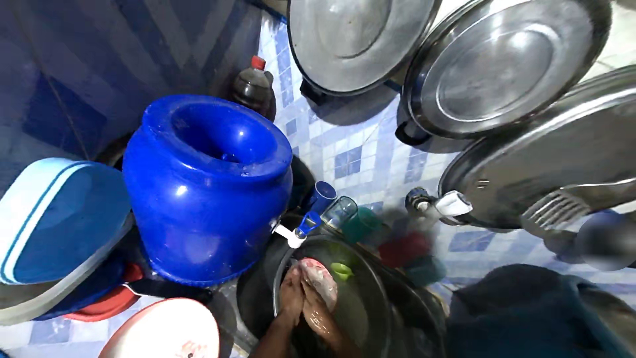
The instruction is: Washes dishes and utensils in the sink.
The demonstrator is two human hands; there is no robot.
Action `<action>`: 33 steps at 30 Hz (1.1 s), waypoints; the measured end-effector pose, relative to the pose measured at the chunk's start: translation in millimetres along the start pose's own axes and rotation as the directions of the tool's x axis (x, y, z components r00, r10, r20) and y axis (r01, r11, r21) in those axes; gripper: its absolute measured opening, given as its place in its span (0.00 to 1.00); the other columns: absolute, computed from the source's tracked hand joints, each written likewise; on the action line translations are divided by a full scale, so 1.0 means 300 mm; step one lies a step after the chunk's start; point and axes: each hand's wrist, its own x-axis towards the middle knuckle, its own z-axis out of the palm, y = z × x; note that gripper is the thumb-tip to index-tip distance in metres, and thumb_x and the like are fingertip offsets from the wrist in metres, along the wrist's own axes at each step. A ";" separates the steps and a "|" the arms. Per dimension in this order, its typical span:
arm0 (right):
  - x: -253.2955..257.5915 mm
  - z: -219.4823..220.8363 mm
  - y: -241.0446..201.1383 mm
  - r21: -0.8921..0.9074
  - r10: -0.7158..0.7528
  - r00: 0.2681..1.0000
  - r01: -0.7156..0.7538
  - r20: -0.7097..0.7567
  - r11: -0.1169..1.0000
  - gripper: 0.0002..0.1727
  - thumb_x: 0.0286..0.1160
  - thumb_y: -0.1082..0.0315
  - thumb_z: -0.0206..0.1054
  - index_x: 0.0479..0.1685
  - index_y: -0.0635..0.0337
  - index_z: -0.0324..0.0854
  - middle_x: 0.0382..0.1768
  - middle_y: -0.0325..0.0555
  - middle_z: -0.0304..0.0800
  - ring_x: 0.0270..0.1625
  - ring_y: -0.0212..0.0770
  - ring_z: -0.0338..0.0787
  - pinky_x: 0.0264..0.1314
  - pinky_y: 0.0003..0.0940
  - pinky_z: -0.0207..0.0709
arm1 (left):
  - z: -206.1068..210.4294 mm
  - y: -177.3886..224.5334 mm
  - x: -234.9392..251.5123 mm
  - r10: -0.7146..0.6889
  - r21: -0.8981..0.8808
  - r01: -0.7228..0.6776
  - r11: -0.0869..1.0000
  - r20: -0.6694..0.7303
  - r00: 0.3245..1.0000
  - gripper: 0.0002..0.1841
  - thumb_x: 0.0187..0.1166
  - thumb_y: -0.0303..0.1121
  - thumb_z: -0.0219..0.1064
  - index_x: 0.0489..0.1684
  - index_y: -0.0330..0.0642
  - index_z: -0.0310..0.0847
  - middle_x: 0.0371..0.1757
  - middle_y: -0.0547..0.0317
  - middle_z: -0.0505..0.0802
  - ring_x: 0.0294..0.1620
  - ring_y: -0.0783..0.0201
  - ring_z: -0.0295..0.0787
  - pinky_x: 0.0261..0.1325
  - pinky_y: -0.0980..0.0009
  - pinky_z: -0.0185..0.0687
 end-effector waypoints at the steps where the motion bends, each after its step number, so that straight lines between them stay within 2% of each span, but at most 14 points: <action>1: -0.050 -0.022 0.018 -0.008 -0.065 0.995 0.066 0.076 0.998 0.26 0.89 0.69 0.51 0.82 0.75 0.69 0.86 0.67 0.66 0.91 0.55 0.63 0.95 0.45 0.50 | -0.001 0.009 -0.006 -0.044 -0.012 0.044 0.999 -0.006 0.999 0.26 0.97 0.40 0.41 0.82 0.29 0.68 0.79 0.35 0.78 0.80 0.49 0.74 0.84 0.53 0.65; 3: -0.128 -0.074 0.120 -0.116 -0.190 0.968 0.210 0.162 0.971 0.26 0.91 0.61 0.52 0.75 0.71 0.79 0.82 0.63 0.75 0.88 0.55 0.70 0.93 0.48 0.55 | 0.000 0.036 -0.025 -0.108 0.034 0.109 0.993 -0.023 0.994 0.26 0.97 0.40 0.40 0.80 0.29 0.69 0.75 0.33 0.81 0.76 0.46 0.77 0.79 0.51 0.69; 7: -0.109 -0.147 0.212 -0.482 -0.034 0.992 0.090 0.125 0.871 0.36 0.90 0.48 0.51 0.91 0.60 0.62 0.93 0.56 0.54 0.96 0.56 0.49 0.95 0.63 0.38 | 0.001 0.036 -0.034 -0.102 0.194 0.098 0.976 0.011 0.995 0.27 0.97 0.41 0.41 0.79 0.29 0.72 0.79 0.34 0.79 0.83 0.46 0.72 0.86 0.51 0.61; 9: -0.039 -0.077 0.132 -0.472 0.054 0.996 -0.014 0.070 0.881 0.43 0.85 0.45 0.54 0.95 0.59 0.52 0.95 0.58 0.47 0.97 0.58 0.42 0.94 0.67 0.30 | -0.003 0.030 -0.031 -0.108 0.216 0.100 0.971 0.026 0.994 0.27 0.97 0.42 0.41 0.77 0.30 0.74 0.76 0.34 0.81 0.80 0.46 0.75 0.84 0.50 0.64; 11: -0.002 -0.028 0.004 -0.365 0.153 0.982 -0.101 0.114 0.925 0.40 0.91 0.53 0.49 0.96 0.62 0.41 0.96 0.60 0.37 0.98 0.58 0.35 0.97 0.60 0.26 | -0.006 0.032 -0.024 -0.110 0.208 0.103 0.973 0.025 0.994 0.28 0.97 0.44 0.40 0.74 0.29 0.76 0.73 0.33 0.83 0.77 0.45 0.78 0.82 0.49 0.67; 15: -0.141 -0.066 0.037 -0.240 -0.110 0.955 0.179 0.275 0.954 0.29 0.89 0.61 0.53 0.83 0.69 0.69 0.88 0.62 0.64 0.93 0.57 0.58 0.96 0.53 0.45 | -0.010 0.030 -0.024 -0.106 0.093 0.104 0.990 0.019 0.994 0.26 0.97 0.41 0.43 0.73 0.28 0.75 0.69 0.34 0.85 0.72 0.47 0.81 0.77 0.52 0.72; 17: -0.202 -0.137 0.104 -0.389 -0.102 0.931 0.245 0.352 0.888 0.31 0.89 0.56 0.57 0.87 0.62 0.67 0.90 0.57 0.63 0.93 0.56 0.58 0.95 0.56 0.48 | -0.012 0.030 -0.020 -0.105 0.089 0.103 0.991 0.018 0.994 0.27 0.97 0.43 0.43 0.75 0.29 0.75 0.72 0.34 0.84 0.74 0.47 0.80 0.80 0.51 0.70; 20: -0.219 -0.154 0.182 -0.534 -0.019 0.990 0.092 0.142 0.841 0.30 0.88 0.57 0.58 0.84 0.67 0.71 0.86 0.60 0.69 0.91 0.60 0.63 0.95 0.53 0.50 | -0.011 0.033 -0.023 -0.138 0.008 0.137 0.990 0.046 0.989 0.23 0.94 0.42 0.51 0.73 0.30 0.76 0.68 0.36 0.86 0.69 0.49 0.83 0.74 0.53 0.75; 22: -0.187 -0.055 0.137 -0.436 -0.019 0.992 -0.036 -0.122 0.899 0.25 0.86 0.60 0.60 0.74 0.67 0.80 0.77 0.61 0.81 0.83 0.60 0.76 0.88 0.53 0.64 | -0.009 0.025 -0.008 -0.182 -0.131 0.193 0.972 0.092 0.979 0.22 0.91 0.41 0.58 0.75 0.34 0.74 0.65 0.39 0.87 0.63 0.52 0.86 0.66 0.54 0.82; 24: -0.137 0.062 0.020 -0.314 -0.023 0.942 -0.089 -0.335 0.945 0.19 0.83 0.64 0.63 0.63 0.67 0.88 0.60 0.62 0.93 0.65 0.59 0.91 0.72 0.56 0.81 | -0.013 0.026 -0.004 -0.209 -0.190 0.231 0.954 0.125 0.970 0.25 0.92 0.43 0.57 0.80 0.37 0.69 0.69 0.40 0.86 0.67 0.51 0.84 0.69 0.53 0.80; 26: -0.134 0.120 -0.048 -0.264 -0.067 0.932 -0.031 -0.355 0.964 0.20 0.81 0.68 0.62 0.66 0.69 0.85 0.62 0.59 0.92 0.66 0.54 0.92 0.75 0.51 0.81 | -0.014 0.036 -0.020 -0.215 -0.150 0.232 0.961 0.117 0.969 0.25 0.95 0.44 0.50 0.82 0.37 0.69 0.72 0.39 0.84 0.71 0.50 0.82 0.74 0.52 0.76; 29: -0.182 0.056 0.099 -0.382 -0.296 0.930 0.198 -0.218 0.903 0.19 0.84 0.70 0.60 0.68 0.71 0.84 0.70 0.59 0.88 0.75 0.53 0.86 0.82 0.46 0.76 | -0.013 0.031 -0.027 -0.248 -0.142 0.264 0.954 0.122 0.961 0.26 0.96 0.45 0.43 0.81 0.36 0.70 0.71 0.37 0.83 0.69 0.49 0.82 0.71 0.51 0.77; 31: -0.226 -0.070 0.121 -0.516 -0.026 1.000 0.016 -0.011 0.856 0.24 0.90 0.67 0.53 0.80 0.65 0.76 0.82 0.58 0.76 0.85 0.56 0.74 0.88 0.51 0.66 | -0.013 0.038 -0.013 -0.269 -0.167 0.293 0.941 0.151 0.951 0.25 0.96 0.46 0.45 0.81 0.40 0.70 0.70 0.39 0.84 0.67 0.49 0.84 0.67 0.50 0.81; 33: -0.235 -0.081 0.095 -0.484 0.128 0.990 -0.144 -0.066 0.863 0.24 0.90 0.65 0.54 0.79 0.64 0.77 0.81 0.60 0.76 0.84 0.59 0.75 0.87 0.54 0.65 | -0.003 0.029 -0.006 -0.271 -0.216 0.307 0.927 0.182 0.945 0.26 0.94 0.46 0.50 0.85 0.43 0.66 0.70 0.40 0.85 0.64 0.49 0.86 0.62 0.50 0.84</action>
